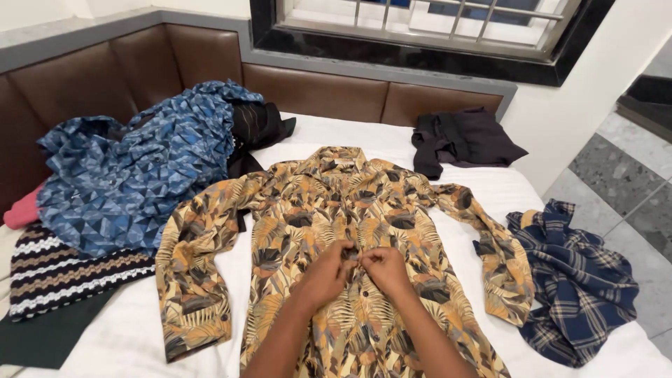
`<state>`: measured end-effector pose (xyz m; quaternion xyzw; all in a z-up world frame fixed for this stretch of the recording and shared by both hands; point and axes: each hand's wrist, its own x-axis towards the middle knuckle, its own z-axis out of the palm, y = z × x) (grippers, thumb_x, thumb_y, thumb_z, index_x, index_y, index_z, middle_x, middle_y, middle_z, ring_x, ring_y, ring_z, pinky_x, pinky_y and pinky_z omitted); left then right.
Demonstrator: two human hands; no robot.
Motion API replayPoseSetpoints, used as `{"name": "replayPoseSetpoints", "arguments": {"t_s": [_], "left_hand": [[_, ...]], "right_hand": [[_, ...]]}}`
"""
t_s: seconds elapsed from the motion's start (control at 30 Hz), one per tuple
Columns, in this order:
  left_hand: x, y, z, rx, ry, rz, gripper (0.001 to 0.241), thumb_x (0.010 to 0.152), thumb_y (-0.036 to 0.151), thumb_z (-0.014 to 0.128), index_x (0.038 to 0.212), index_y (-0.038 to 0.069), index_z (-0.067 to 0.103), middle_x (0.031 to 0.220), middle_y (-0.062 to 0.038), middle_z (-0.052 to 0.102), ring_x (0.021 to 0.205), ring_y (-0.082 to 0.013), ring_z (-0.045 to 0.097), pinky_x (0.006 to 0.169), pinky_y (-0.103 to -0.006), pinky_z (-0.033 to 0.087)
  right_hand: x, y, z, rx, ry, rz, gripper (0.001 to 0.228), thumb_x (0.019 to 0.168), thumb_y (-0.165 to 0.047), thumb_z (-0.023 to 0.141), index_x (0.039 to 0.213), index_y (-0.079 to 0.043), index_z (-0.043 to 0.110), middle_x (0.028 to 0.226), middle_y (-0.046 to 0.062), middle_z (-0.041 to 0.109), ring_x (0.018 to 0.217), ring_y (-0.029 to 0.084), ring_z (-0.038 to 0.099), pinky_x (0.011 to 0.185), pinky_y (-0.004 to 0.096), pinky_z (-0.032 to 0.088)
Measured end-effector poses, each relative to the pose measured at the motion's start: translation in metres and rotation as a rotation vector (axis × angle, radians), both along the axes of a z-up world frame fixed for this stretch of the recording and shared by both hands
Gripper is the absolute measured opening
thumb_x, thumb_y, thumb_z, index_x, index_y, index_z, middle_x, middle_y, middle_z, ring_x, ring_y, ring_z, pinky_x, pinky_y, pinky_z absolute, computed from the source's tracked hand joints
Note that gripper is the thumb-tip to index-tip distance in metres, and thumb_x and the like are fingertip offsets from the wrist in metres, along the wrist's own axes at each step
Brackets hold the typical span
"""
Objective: The person sits on a bed and folds a blue plaid shirt, buttoning it before folding it into a compact bundle. They then pick up a yellow patterned shirt, button it, and fold it similarly.
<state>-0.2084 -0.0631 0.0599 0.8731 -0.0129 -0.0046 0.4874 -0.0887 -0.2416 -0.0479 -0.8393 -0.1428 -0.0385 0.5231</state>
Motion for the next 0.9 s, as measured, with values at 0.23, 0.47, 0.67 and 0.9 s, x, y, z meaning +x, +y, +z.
{"name": "replayPoseSetpoints", "arguments": {"t_s": [0.23, 0.47, 0.67, 0.9], "left_hand": [[0.020, -0.007, -0.054, 0.087, -0.245, -0.021, 0.036, 0.095, 0.019, 0.067, 0.129, 0.011, 0.059, 0.117, -0.009, 0.072, 0.106, -0.0248, 0.069, 0.096, -0.0431, 0.049], [0.035, -0.007, -0.072, 0.048, -0.346, 0.020, 0.023, 0.086, 0.013, 0.076, 0.106, 0.006, 0.065, 0.096, -0.012, 0.072, 0.085, -0.0297, 0.070, 0.078, -0.0431, 0.053], [0.043, -0.005, -0.080, -0.070, -0.253, 0.048, 0.016, 0.090, 0.012, 0.074, 0.104, 0.004, 0.070, 0.087, -0.011, 0.073, 0.073, -0.0241, 0.068, 0.069, -0.0389, 0.053], [0.050, -0.006, -0.090, -0.090, -0.187, 0.114, 0.016, 0.090, 0.013, 0.074, 0.103, 0.004, 0.073, 0.081, -0.007, 0.074, 0.069, -0.0197, 0.068, 0.068, -0.0362, 0.053]], "right_hand": [[-0.003, -0.005, -0.024, 0.123, 0.096, -0.012, 0.015, 0.088, -0.012, 0.075, 0.090, 0.001, 0.080, 0.069, 0.005, 0.073, 0.059, 0.009, 0.059, 0.054, 0.026, 0.045], [0.015, -0.008, -0.056, 0.170, 0.056, 0.065, 0.012, 0.092, -0.010, 0.069, 0.088, 0.001, 0.073, 0.070, 0.000, 0.065, 0.062, 0.007, 0.056, 0.056, 0.025, 0.045], [0.002, -0.003, -0.036, 0.180, 0.152, 0.077, 0.013, 0.093, -0.014, 0.067, 0.091, -0.002, 0.071, 0.072, -0.001, 0.066, 0.064, 0.007, 0.057, 0.059, 0.025, 0.047], [-0.030, 0.017, 0.002, -0.201, -0.089, -0.167, 0.013, 0.087, -0.014, 0.075, 0.090, -0.002, 0.074, 0.074, 0.004, 0.070, 0.063, 0.011, 0.063, 0.061, 0.028, 0.051]]}}
